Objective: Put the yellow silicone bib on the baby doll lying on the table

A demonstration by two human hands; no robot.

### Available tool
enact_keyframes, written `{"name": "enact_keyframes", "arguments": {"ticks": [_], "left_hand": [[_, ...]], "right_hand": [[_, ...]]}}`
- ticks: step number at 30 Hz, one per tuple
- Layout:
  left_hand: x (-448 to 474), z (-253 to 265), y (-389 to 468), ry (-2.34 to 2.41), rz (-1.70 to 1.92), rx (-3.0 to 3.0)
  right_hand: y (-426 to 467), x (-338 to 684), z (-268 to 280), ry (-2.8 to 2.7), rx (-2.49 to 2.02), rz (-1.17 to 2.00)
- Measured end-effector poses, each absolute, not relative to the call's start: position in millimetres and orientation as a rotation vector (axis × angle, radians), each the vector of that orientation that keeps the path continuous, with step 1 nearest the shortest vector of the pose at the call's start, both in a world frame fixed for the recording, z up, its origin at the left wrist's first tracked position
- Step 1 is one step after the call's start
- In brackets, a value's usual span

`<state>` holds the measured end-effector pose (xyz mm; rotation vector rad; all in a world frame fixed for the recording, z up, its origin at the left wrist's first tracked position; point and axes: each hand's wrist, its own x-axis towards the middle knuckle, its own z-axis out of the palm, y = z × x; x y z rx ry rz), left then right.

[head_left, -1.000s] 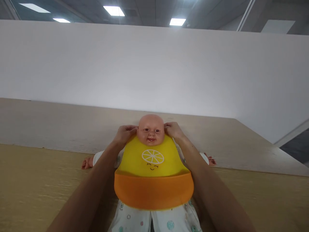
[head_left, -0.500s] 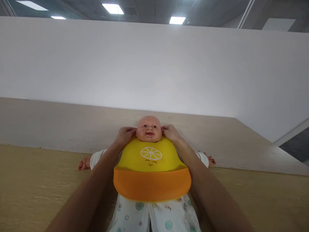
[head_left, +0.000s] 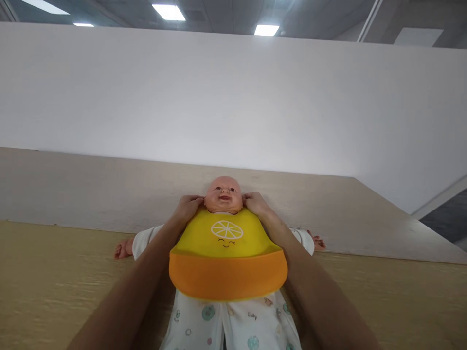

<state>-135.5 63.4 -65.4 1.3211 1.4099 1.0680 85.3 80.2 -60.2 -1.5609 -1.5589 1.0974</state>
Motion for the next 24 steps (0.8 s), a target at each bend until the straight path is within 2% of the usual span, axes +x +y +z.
{"name": "enact_keyframes", "arguments": {"ticks": [18,24], "left_hand": [[-135.5,-73.3,67.1,1.36,1.128,1.282],[-134.7,-75.6,69.0,1.359,1.084,1.339]], "right_hand": [[72.0,88.1,-60.9,-1.339,-1.546,1.271],[70.1,89.4,-59.3,-1.363,-1.537,1.24]]}}
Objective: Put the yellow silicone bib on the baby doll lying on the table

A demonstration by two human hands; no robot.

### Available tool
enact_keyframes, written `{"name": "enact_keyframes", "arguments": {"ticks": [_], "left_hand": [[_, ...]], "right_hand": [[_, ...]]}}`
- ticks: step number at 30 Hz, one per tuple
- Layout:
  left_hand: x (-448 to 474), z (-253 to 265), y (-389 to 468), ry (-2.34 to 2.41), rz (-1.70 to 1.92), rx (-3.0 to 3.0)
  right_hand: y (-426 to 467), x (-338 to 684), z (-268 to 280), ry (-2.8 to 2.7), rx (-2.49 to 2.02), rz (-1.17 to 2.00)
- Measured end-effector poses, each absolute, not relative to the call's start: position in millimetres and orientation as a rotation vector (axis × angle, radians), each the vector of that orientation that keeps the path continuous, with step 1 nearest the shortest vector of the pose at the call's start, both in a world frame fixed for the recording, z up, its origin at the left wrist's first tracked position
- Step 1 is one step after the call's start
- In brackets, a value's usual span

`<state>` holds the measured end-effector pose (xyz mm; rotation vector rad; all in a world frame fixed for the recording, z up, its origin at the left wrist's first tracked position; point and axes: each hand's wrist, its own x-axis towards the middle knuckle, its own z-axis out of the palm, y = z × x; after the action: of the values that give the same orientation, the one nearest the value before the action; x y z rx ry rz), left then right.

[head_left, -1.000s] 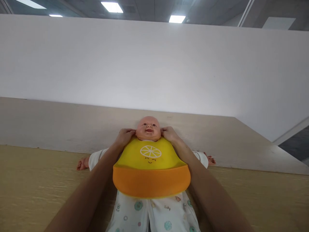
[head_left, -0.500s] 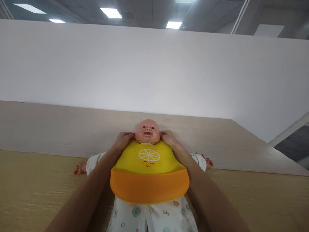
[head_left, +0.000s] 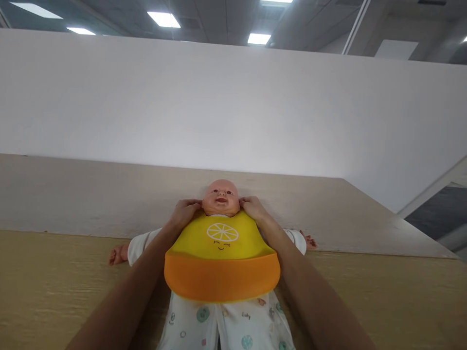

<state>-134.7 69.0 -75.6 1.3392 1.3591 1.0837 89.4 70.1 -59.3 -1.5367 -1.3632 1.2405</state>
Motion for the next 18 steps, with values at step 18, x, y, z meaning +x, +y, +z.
{"name": "enact_keyframes", "arguments": {"ticks": [18], "left_hand": [[-138,-40,26,1.138,1.019,0.93]], "right_hand": [[10,100,-43,-1.05,-1.41,1.428]]}}
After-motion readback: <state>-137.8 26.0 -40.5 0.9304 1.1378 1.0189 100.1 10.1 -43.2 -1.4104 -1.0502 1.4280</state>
